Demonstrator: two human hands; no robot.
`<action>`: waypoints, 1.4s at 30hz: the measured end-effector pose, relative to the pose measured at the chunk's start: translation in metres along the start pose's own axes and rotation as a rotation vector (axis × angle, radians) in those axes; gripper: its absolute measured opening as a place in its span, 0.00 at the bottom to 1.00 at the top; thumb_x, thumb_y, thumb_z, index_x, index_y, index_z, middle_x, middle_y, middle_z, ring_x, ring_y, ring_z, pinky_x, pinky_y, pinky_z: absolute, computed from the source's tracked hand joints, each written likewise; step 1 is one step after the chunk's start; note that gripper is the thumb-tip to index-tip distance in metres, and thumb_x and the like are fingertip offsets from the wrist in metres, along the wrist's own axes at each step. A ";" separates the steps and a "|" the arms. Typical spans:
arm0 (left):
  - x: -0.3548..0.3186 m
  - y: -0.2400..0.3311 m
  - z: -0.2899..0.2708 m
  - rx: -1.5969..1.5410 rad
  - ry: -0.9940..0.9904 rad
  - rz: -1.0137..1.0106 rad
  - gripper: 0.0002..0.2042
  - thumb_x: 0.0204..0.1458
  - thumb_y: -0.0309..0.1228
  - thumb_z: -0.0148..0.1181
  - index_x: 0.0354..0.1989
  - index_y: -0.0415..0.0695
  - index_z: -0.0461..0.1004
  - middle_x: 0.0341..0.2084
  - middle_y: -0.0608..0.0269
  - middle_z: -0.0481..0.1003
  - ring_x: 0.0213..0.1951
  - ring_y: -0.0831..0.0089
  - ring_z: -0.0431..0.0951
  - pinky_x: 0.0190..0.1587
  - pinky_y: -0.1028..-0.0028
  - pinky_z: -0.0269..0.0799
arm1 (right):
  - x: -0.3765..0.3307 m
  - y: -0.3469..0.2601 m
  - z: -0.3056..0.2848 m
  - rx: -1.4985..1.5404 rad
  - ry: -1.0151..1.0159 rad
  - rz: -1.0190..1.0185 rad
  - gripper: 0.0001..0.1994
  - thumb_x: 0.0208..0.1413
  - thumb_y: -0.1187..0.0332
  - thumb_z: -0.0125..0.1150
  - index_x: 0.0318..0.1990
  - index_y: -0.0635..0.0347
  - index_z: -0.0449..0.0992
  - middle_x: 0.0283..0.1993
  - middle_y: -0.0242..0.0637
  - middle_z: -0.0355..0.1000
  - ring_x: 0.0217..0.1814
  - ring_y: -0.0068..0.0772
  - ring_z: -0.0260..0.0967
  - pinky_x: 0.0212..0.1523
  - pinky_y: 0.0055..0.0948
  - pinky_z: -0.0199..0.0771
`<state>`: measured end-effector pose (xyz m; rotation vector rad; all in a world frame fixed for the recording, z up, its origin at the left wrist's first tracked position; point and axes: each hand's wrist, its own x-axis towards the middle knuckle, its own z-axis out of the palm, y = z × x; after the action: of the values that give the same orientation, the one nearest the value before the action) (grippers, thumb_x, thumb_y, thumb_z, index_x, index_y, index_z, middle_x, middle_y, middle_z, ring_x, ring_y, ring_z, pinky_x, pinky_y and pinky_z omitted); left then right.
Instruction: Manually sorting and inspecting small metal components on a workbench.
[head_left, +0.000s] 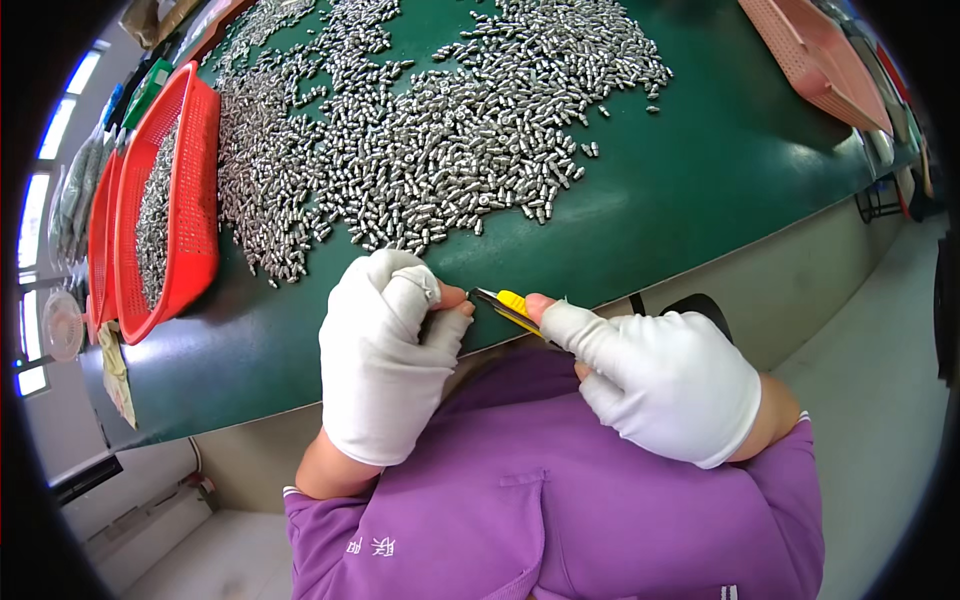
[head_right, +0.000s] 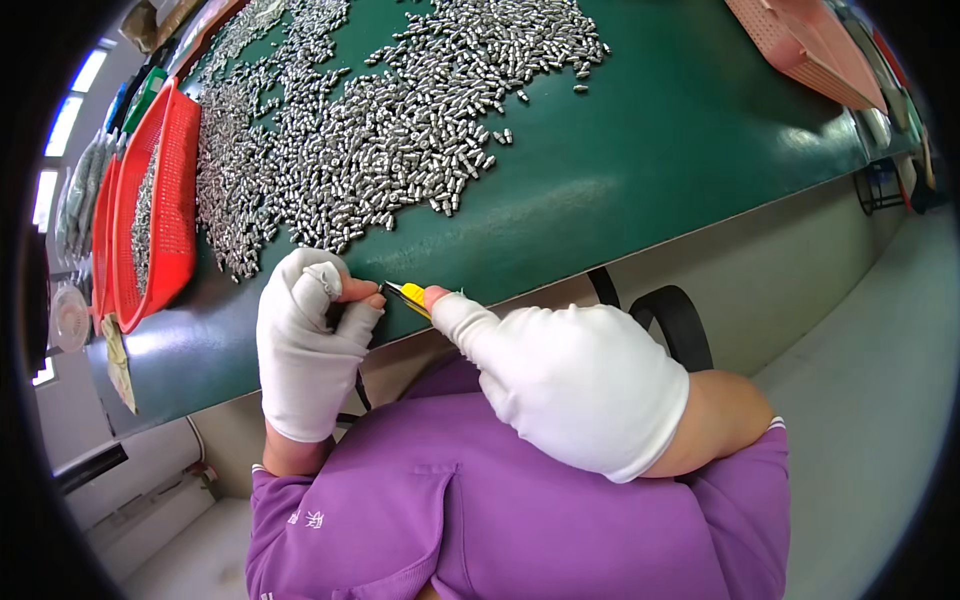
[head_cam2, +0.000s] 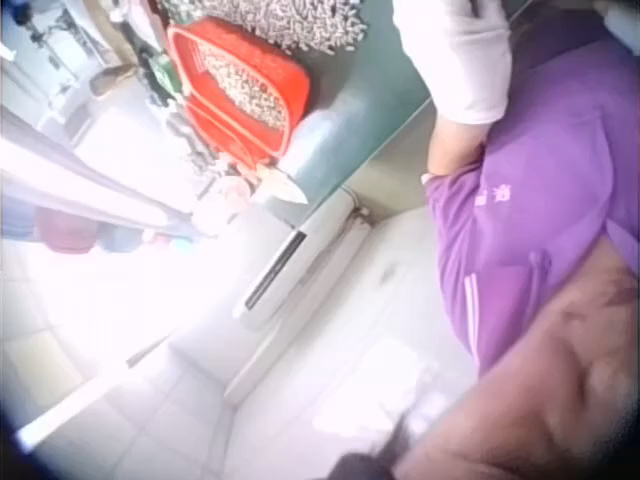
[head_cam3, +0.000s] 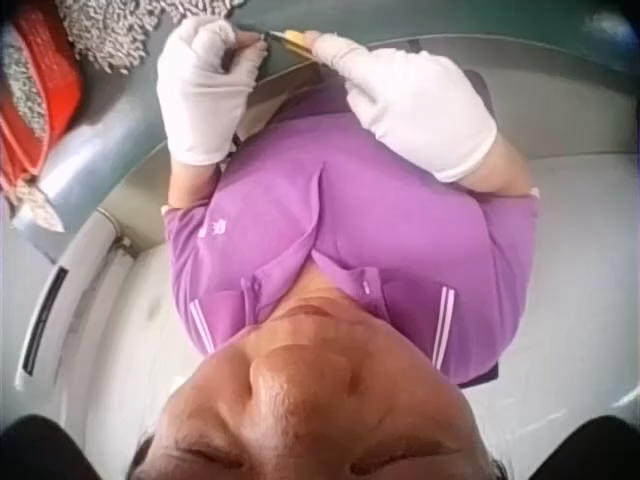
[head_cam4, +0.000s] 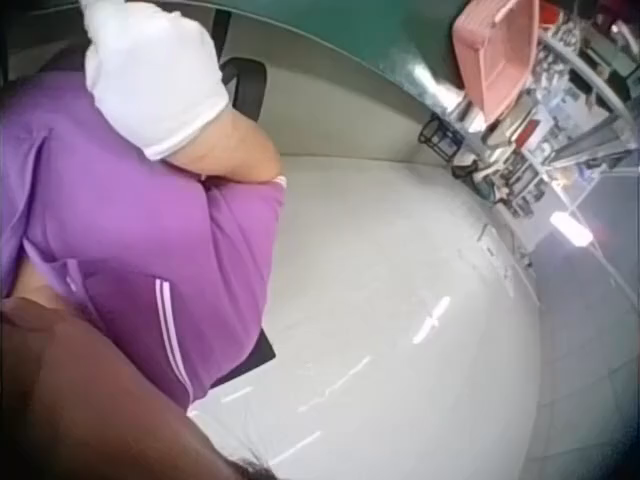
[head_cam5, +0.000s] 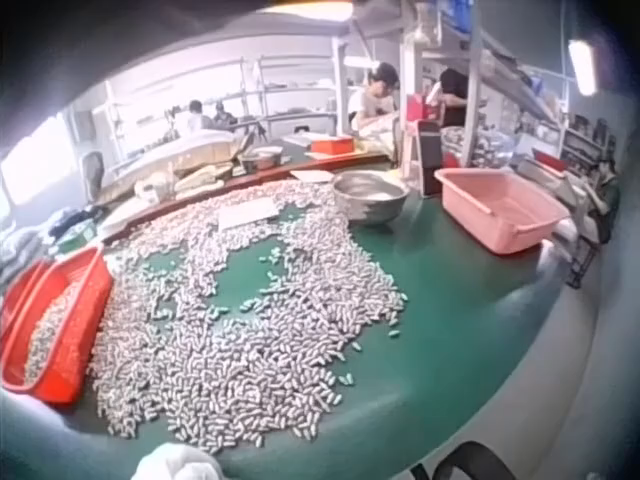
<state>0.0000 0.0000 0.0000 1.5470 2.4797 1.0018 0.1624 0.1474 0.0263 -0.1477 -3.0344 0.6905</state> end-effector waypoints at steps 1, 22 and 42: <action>0.000 0.000 0.001 -0.006 0.011 0.010 0.17 0.34 0.13 0.66 0.26 0.41 0.63 0.26 0.62 0.69 0.28 0.67 0.72 0.32 0.72 0.67 | 0.000 -0.001 -0.002 -0.071 -0.006 -0.007 0.27 0.47 0.72 0.57 0.59 0.56 0.69 0.17 0.31 0.66 0.14 0.30 0.65 0.15 0.29 0.67; 0.012 -0.114 -0.116 0.425 0.643 -0.389 0.10 0.53 0.24 0.59 0.45 0.40 0.74 0.36 0.59 0.74 0.39 0.72 0.74 0.44 0.75 0.70 | 0.021 0.160 -0.026 -0.448 0.721 0.569 0.20 0.53 0.71 0.57 0.55 0.47 0.73 0.52 0.39 0.71 0.52 0.42 0.69 0.53 0.35 0.69; 0.019 -0.007 -0.004 0.238 0.186 -0.027 0.11 0.32 0.20 0.68 0.24 0.42 0.73 0.37 0.59 0.73 0.39 0.58 0.72 0.42 0.64 0.68 | 0.054 0.062 0.011 0.023 0.717 -0.143 0.12 0.34 0.76 0.69 0.30 0.53 0.77 0.33 0.30 0.72 0.35 0.37 0.69 0.33 0.34 0.70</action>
<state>-0.0163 0.0119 0.0044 1.5384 2.8312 0.9135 0.1136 0.2040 -0.0101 -0.1376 -2.3247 0.5140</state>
